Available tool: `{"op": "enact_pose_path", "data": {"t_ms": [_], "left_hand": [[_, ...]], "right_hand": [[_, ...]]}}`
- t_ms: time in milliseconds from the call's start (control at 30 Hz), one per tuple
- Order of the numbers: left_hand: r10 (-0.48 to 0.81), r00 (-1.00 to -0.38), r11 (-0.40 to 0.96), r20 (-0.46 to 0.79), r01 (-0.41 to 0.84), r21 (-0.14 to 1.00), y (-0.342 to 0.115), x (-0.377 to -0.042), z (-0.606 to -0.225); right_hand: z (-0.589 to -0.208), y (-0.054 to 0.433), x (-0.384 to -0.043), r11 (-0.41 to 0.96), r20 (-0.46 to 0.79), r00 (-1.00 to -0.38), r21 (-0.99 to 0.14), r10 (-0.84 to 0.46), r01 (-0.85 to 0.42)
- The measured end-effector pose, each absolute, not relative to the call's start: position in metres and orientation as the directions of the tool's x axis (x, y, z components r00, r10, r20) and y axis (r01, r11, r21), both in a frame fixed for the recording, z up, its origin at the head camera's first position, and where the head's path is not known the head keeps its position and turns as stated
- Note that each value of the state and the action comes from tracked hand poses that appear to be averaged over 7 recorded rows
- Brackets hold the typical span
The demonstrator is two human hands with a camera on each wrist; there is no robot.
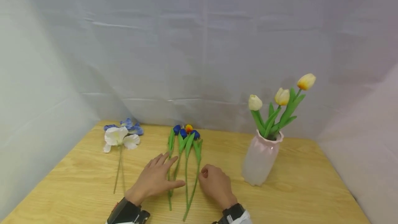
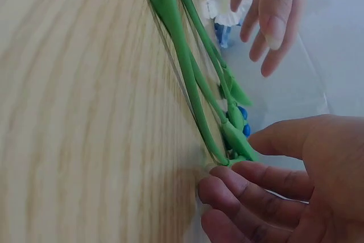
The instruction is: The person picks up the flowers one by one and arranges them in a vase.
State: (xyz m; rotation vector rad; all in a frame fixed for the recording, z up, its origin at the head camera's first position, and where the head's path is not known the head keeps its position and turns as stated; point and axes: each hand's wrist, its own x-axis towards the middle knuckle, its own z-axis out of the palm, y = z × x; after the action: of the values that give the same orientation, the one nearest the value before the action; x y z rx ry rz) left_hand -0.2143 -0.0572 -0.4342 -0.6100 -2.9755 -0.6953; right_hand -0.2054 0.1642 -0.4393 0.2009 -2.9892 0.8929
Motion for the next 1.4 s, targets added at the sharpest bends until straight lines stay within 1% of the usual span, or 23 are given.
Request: {"op": "enact_pose_path", "data": {"t_ms": [233,433,533,733,933,1033,1200,1267,1400], "left_hand": [[0.364,-0.926,0.821,0.101,0.371,0.434,-0.061,-0.213,-0.432],[0.368,-0.925,0.815,0.098,0.372,0.445,-0.063,-0.212,-0.431],[0.362,-0.926,0.819,0.109,0.372,0.437,-0.063,-0.211,-0.43],[0.362,-0.926,0.81,0.102,0.367,0.457,-0.062,-0.211,-0.43],[0.368,-0.923,0.801,0.115,0.377,0.464,-0.059,-0.206,-0.429],[0.372,-0.915,0.789,0.156,0.401,0.466,-0.054,-0.202,-0.422],[0.385,-0.895,0.765,0.224,0.445,0.466,-0.046,-0.198,-0.407],[0.394,-0.892,0.76,0.221,0.452,0.466,-0.042,-0.198,-0.404],[0.419,-0.884,0.752,0.205,0.465,0.467,-0.035,-0.199,-0.406]], "right_hand": [[-0.442,0.159,-0.213,0.82,0.05,-0.997,-0.567,-0.063,-0.08],[-0.447,0.148,-0.222,0.809,-0.015,-1.0,-0.587,-0.015,-0.004],[-0.448,0.147,-0.225,0.806,-0.026,-1.0,-0.592,-0.005,0.011],[-0.45,0.152,-0.228,0.774,-0.005,-1.0,-0.633,-0.021,-0.013],[-0.451,0.162,-0.225,0.686,-0.005,-1.0,-0.727,-0.027,-0.015],[-0.439,0.17,-0.22,0.639,0.045,-0.999,-0.769,-0.009,-0.041],[-0.41,0.177,-0.212,0.602,0.182,-0.983,-0.787,0.02,-0.134],[-0.403,0.178,-0.21,0.591,0.194,-0.981,-0.793,0.017,-0.147],[-0.399,0.182,-0.207,0.581,0.172,-0.985,-0.802,0.006,-0.136]]}}
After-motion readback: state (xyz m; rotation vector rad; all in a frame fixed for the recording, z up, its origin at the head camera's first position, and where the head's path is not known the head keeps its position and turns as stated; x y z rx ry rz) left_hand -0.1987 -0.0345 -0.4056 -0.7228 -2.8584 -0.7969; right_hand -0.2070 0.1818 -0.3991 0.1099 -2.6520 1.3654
